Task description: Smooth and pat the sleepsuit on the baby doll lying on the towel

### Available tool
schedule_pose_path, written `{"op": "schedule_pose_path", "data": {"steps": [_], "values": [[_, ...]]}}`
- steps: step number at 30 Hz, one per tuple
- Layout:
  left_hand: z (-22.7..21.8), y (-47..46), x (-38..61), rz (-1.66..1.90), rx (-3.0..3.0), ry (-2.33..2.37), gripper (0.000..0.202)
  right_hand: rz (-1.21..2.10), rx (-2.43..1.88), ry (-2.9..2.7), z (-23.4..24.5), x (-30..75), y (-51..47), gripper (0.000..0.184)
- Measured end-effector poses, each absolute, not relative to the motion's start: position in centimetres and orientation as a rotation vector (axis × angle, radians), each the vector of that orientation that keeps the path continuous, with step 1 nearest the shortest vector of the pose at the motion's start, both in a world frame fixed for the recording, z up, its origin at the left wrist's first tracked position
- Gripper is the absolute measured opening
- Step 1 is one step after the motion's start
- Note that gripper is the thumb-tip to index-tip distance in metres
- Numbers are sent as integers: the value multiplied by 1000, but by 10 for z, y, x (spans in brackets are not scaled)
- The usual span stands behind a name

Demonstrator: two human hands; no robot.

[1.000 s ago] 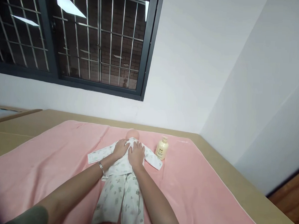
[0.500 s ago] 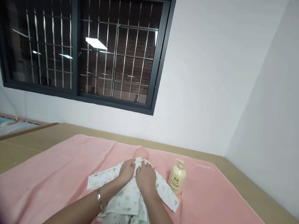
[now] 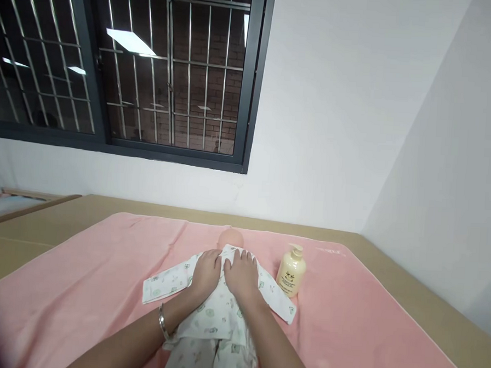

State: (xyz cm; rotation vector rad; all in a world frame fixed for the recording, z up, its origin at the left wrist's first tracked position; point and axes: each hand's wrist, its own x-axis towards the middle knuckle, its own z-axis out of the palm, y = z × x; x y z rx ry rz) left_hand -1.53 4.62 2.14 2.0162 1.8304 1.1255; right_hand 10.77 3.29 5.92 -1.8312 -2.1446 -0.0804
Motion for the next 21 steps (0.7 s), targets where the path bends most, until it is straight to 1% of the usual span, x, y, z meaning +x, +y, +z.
{"op": "schedule_pose_path", "data": {"steps": [4, 6, 10, 13, 15, 21], "values": [[27, 48, -16, 1047, 1987, 1910, 35, -146, -1841, -2158, 56, 95, 19, 38], [28, 48, -15, 1036, 1993, 1908, 36, -120, -1846, -2161, 57, 94, 17, 36], [28, 42, -14, 1018, 2060, 1867, 39, 32, -1785, -2150, 61, 107, 29, 41], [25, 38, -14, 1012, 2126, 1820, 47, 64, -1765, -2165, 60, 117, 40, 52], [23, 38, -15, 1016, 2111, 1811, 48, 67, -1776, -2160, 56, 119, 42, 55], [17, 42, -19, 1044, 2048, 1844, 45, 35, -1733, -2097, 45, 115, 39, 47]]}}
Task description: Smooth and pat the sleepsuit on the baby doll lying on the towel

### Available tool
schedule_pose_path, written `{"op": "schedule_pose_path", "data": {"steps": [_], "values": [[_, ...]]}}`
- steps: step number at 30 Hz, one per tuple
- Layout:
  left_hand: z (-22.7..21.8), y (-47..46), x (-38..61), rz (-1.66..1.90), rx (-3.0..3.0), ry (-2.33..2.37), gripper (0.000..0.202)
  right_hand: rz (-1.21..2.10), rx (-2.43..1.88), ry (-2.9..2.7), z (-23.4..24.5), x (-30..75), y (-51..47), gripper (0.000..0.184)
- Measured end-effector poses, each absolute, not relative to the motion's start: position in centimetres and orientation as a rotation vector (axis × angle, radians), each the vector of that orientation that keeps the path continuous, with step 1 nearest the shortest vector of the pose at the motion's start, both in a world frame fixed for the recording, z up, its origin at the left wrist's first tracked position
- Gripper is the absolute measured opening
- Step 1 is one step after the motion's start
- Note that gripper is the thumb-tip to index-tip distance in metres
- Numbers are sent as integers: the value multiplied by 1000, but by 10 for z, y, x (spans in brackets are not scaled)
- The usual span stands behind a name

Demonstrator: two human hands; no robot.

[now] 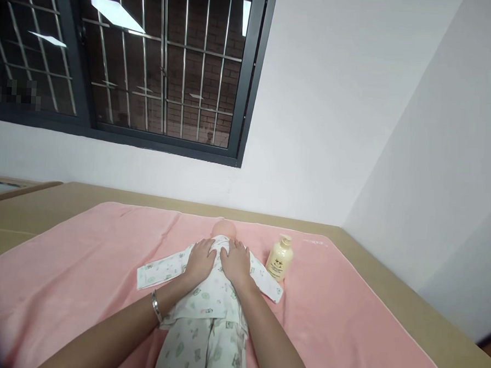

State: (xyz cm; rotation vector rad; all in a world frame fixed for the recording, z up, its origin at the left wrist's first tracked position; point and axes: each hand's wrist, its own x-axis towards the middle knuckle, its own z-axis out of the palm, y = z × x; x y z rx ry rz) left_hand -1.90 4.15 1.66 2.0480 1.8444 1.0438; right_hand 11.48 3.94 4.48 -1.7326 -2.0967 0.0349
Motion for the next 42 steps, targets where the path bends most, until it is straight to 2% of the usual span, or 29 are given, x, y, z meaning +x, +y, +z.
{"op": "schedule_pose_path", "data": {"steps": [30, 42], "values": [[13, 42, -20, 1133, 2044, 1806, 42, 1, -1655, -2017, 45, 117, 36, 37], [20, 52, -31, 1053, 2013, 1801, 40, 13, -1790, -2188, 58, 102, 3, 47]]}}
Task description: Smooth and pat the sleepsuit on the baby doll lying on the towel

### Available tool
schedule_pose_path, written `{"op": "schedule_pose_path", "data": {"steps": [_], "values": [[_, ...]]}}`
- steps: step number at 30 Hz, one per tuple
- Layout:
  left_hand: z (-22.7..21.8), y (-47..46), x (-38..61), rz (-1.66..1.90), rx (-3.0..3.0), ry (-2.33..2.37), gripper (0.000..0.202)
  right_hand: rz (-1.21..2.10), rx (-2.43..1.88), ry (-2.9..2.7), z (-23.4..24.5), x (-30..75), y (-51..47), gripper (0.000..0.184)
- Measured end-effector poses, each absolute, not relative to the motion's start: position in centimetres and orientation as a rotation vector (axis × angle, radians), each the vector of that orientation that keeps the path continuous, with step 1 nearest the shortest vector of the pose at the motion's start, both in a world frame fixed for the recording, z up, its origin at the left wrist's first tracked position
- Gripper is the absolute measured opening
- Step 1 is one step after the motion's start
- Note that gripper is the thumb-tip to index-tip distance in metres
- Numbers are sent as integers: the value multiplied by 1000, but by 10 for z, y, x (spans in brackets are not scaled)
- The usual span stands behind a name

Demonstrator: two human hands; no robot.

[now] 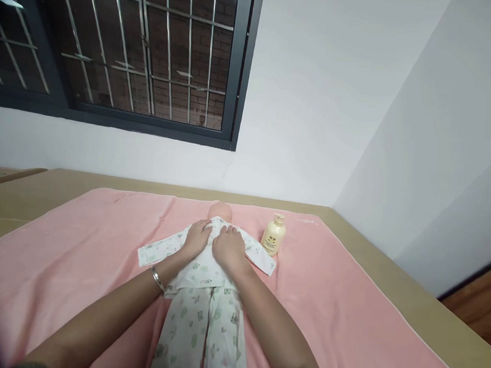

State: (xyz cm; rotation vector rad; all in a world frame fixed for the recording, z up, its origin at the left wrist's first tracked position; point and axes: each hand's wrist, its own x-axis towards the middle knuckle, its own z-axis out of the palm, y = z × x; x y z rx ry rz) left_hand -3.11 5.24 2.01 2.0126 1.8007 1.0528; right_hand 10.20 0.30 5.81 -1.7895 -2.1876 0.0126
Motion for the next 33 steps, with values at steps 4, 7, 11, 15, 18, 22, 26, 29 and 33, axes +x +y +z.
{"op": "schedule_pose_path", "data": {"steps": [4, 7, 11, 15, 18, 22, 26, 29, 33], "values": [[27, 46, -33, 1013, 1971, 1881, 42, 78, -1783, -2267, 67, 107, 2, 39], [29, 29, -26, 1005, 2087, 1847, 44, 89, -1856, -2205, 74, 113, 15, 43], [36, 20, -18, 936, 2251, 1721, 50, 50, -1915, -2136, 72, 110, 19, 49], [46, 31, -21, 925, 2177, 1794, 48, 23, -1746, -2257, 65, 106, 3, 50], [46, 31, -20, 907, 2191, 1813, 48, 51, -1696, -2291, 65, 111, 1, 47], [34, 17, -13, 879, 2212, 1871, 51, 117, -1717, -2250, 71, 125, 19, 42], [28, 13, -16, 848, 2202, 1930, 52, 161, -1696, -2254, 74, 133, 29, 43], [32, 23, -22, 867, 2154, 1888, 50, 157, -1696, -2269, 73, 129, 21, 40], [38, 34, -21, 890, 2108, 1873, 48, 137, -1684, -2308, 75, 119, 2, 40]]}}
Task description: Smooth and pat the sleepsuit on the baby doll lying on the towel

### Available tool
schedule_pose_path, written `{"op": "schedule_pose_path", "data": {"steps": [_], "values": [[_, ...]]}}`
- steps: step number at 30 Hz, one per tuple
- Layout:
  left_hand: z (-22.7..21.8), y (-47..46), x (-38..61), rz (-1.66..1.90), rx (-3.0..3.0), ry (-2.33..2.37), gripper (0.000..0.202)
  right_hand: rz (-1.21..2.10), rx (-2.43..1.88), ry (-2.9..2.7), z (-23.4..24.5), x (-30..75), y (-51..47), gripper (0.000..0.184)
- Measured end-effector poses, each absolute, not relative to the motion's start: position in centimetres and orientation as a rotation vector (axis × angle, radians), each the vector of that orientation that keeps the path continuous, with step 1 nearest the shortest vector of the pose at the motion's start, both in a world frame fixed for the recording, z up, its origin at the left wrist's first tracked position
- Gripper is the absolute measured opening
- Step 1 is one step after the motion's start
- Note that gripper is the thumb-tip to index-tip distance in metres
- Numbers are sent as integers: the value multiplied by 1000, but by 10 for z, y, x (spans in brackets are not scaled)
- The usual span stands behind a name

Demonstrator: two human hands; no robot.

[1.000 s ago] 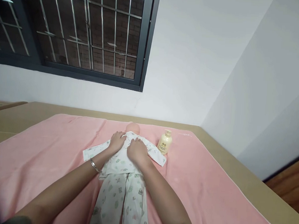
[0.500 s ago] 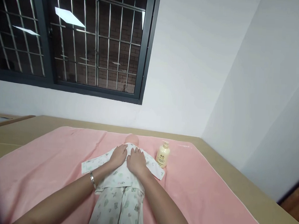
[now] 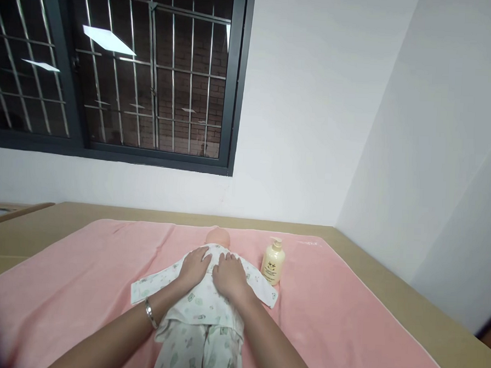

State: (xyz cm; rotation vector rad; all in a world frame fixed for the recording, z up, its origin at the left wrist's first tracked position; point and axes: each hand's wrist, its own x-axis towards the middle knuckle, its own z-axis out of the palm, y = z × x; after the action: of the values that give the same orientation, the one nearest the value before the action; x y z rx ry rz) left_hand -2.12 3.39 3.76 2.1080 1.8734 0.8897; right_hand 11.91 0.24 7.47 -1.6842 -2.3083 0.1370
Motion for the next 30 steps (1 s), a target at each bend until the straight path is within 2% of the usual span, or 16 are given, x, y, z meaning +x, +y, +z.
{"op": "schedule_pose_path", "data": {"steps": [10, 17, 21, 26, 30], "values": [[6, 15, -16, 1072, 2278, 1751, 49, 235, -1784, -2184, 66, 124, 12, 57], [-8, 11, -19, 1530, 2082, 1636, 50, 7, -1602, -2142, 69, 107, -5, 59], [-8, 2, -20, 1628, 2025, 1637, 55, 130, -1499, -2305, 69, 101, -11, 52], [-1, -6, -20, 1690, 1973, 1625, 59, 59, -1531, -2212, 75, 101, -12, 56], [10, -6, -19, 1645, 1963, 1609, 57, 180, -1537, -2259, 76, 107, -9, 56]]}}
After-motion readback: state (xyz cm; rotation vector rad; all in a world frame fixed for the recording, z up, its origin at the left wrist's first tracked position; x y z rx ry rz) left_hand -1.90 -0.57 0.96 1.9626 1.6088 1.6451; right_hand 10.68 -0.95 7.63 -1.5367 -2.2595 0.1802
